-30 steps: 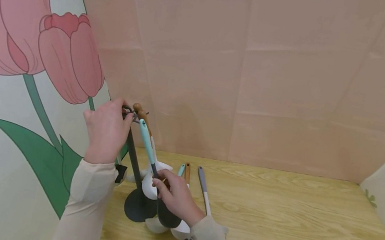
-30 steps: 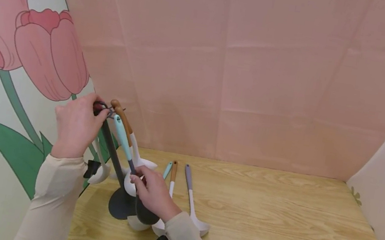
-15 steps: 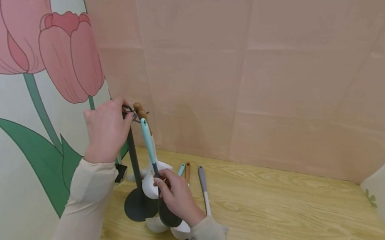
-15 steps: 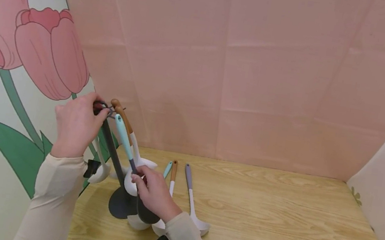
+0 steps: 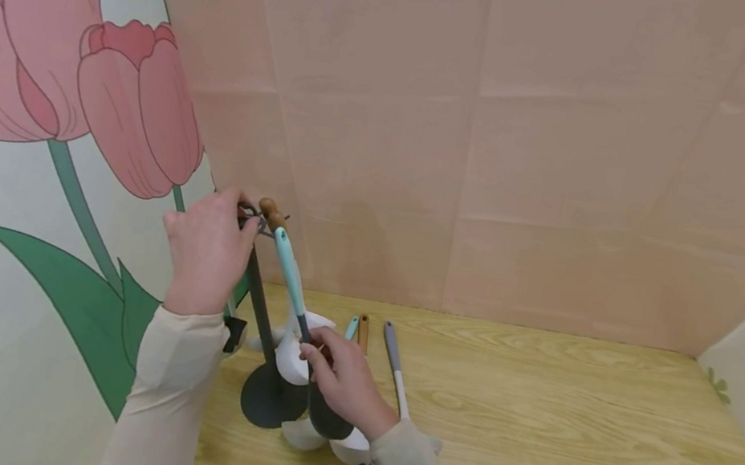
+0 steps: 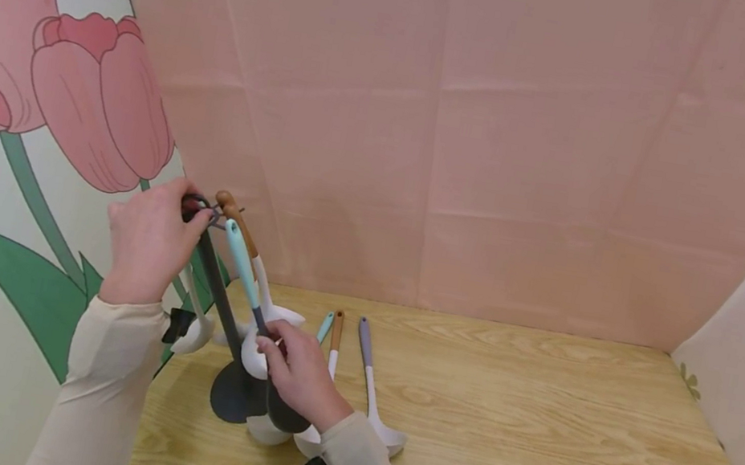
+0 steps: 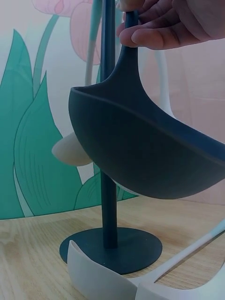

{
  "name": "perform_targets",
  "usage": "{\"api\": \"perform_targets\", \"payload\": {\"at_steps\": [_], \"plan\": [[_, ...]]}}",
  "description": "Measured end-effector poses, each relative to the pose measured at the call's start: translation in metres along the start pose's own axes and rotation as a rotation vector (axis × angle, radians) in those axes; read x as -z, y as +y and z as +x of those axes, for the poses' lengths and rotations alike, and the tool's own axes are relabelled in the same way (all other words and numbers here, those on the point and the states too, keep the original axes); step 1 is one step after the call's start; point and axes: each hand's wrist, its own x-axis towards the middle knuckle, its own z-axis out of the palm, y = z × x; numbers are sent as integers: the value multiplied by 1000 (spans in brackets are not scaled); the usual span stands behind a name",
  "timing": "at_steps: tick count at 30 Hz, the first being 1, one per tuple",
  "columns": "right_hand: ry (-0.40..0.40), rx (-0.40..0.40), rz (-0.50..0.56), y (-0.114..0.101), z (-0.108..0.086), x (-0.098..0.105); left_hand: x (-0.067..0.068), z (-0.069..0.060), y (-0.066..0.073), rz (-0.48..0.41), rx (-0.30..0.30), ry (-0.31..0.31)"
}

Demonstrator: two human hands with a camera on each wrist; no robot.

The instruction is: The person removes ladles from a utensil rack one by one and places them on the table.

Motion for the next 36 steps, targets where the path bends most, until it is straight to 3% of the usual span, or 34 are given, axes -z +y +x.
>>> {"api": "perform_targets", "payload": {"at_steps": [4, 8, 11, 15, 25, 36], "plan": [[0, -28, 52, -1, 1, 2, 0, 0, 1, 3, 0, -5], [52, -53, 125, -3, 5, 7, 0, 1, 2, 8, 0, -13], [96, -62, 123, -17, 7, 15, 1, 1, 3, 14, 0, -15], [96, -97, 129, -37, 6, 22, 1, 1, 2, 24, -3, -13], [89, -139, 141, -4, 3, 15, 0, 0, 3, 14, -5, -10], [116, -128, 73, 1, 0, 23, -1, 0, 2, 18, -5, -10]]}}
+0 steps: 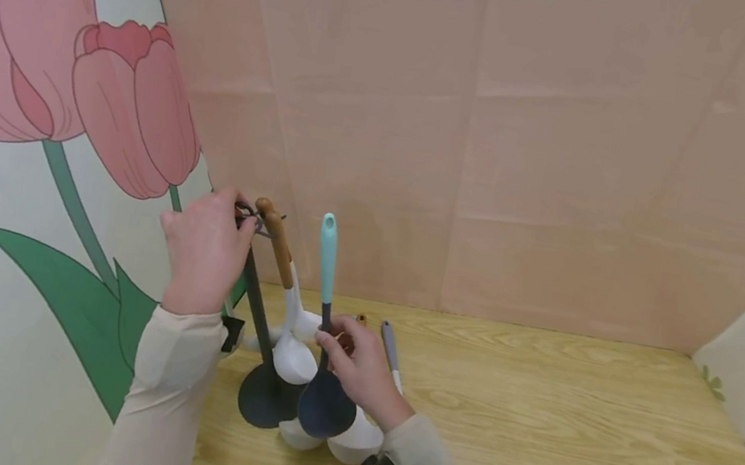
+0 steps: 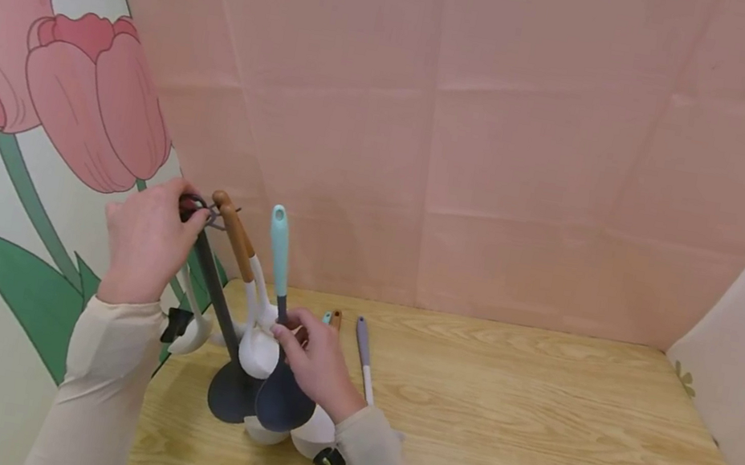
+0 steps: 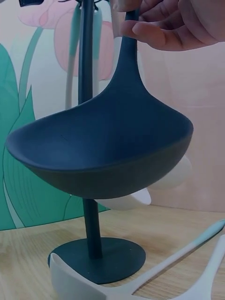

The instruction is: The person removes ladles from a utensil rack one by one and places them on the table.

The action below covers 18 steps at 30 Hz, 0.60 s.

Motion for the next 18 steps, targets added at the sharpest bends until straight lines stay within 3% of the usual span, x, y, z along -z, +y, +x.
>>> {"api": "perform_targets", "payload": {"at_steps": [8, 18], "plan": [[16, 31, -32, 8, -3, 9, 0, 0, 0, 5, 4, -11], [21, -77, -77, 18, -7, 32, 0, 1, 0, 5, 2, -6]]}}
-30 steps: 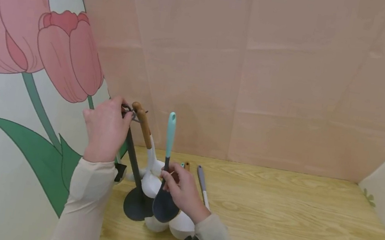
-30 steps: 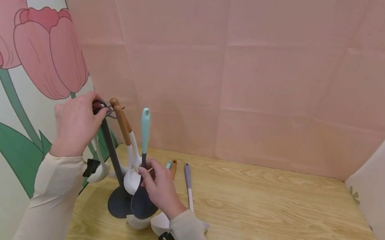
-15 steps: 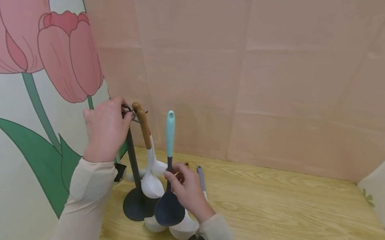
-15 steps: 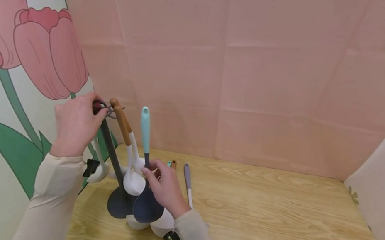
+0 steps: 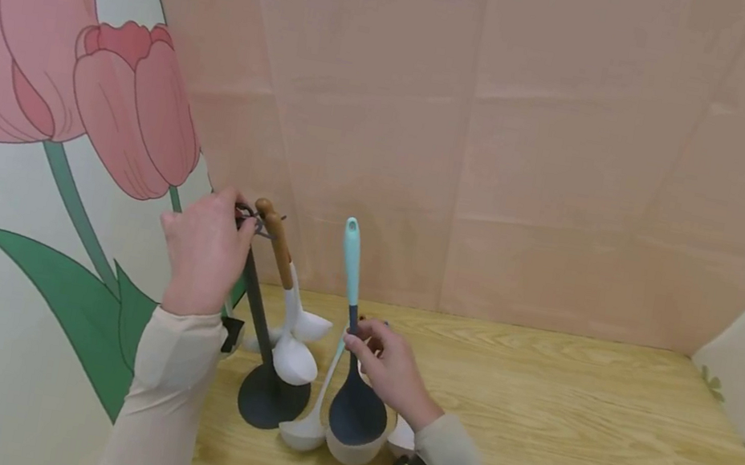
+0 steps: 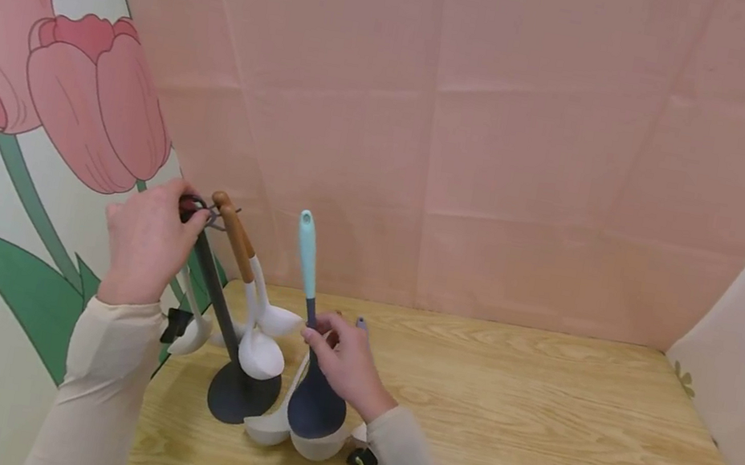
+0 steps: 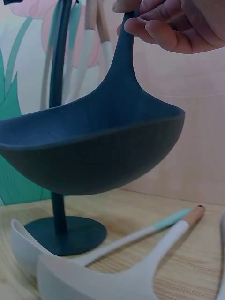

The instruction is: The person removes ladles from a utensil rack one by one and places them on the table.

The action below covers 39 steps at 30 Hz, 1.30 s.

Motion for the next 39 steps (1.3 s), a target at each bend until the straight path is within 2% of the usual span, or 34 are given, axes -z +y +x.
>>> {"api": "perform_targets", "payload": {"at_steps": [18, 31, 39], "plan": [[-29, -72, -38, 37, -14, 31, 3, -1, 2, 10, 15, -46], [51, -195, -144, 80, -18, 58, 2, 0, 2, 2, 20, -38], [60, -244, -181, 105, -24, 78, 2, 0, 2, -5, 20, -35]]}}
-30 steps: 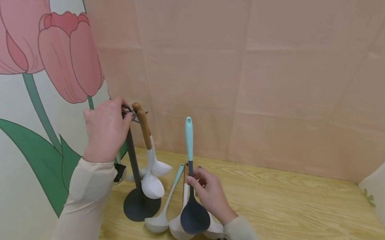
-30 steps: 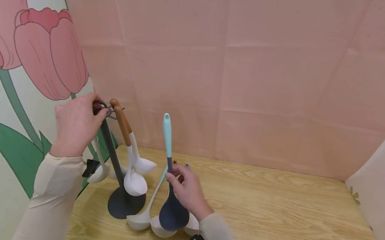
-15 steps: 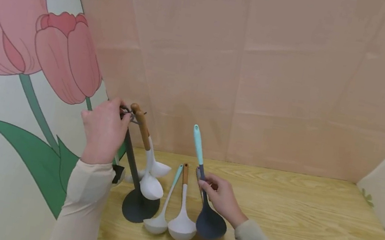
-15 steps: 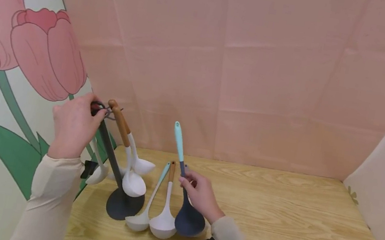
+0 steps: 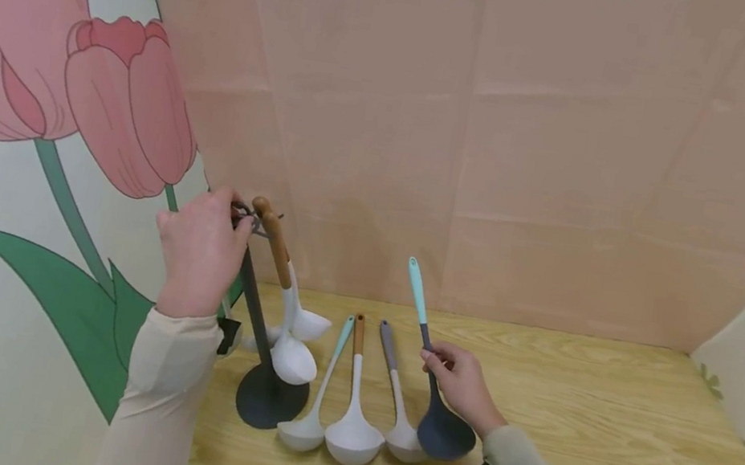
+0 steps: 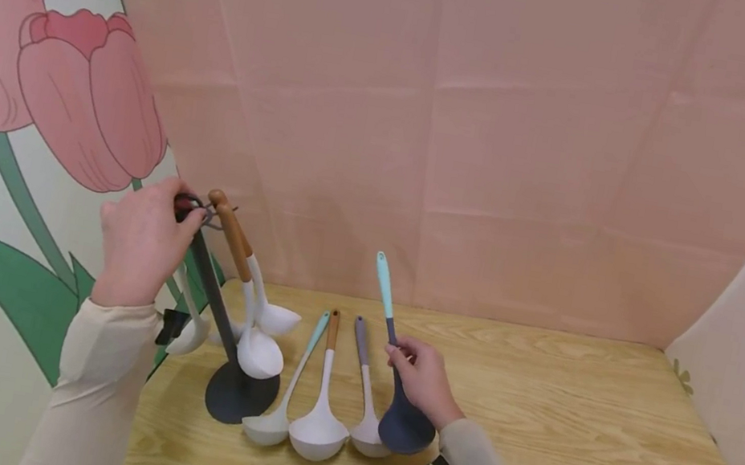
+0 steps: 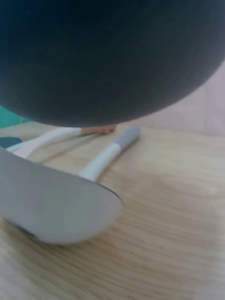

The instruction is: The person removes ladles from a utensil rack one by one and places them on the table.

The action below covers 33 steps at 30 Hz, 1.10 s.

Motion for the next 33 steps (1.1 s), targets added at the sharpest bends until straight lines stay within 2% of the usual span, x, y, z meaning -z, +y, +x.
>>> {"api": "perform_targets", "payload": {"at_steps": [4, 10, 14, 21, 33], "plan": [[-12, -48, 2, 15, 1, 7, 0, 0, 0, -3, 0, 7], [-39, -177, 81, 39, 4, 18, -1, 0, 0, -6, -10, 22], [-72, -222, 121, 52, 5, 22, -2, 0, 0, -7, -11, 27], [-123, -319, 104, 73, 3, 20, -2, 0, 0, 1, -11, 25], [-126, -336, 56, 90, -4, 15, -2, 0, 0, 30, -6, 24]]}}
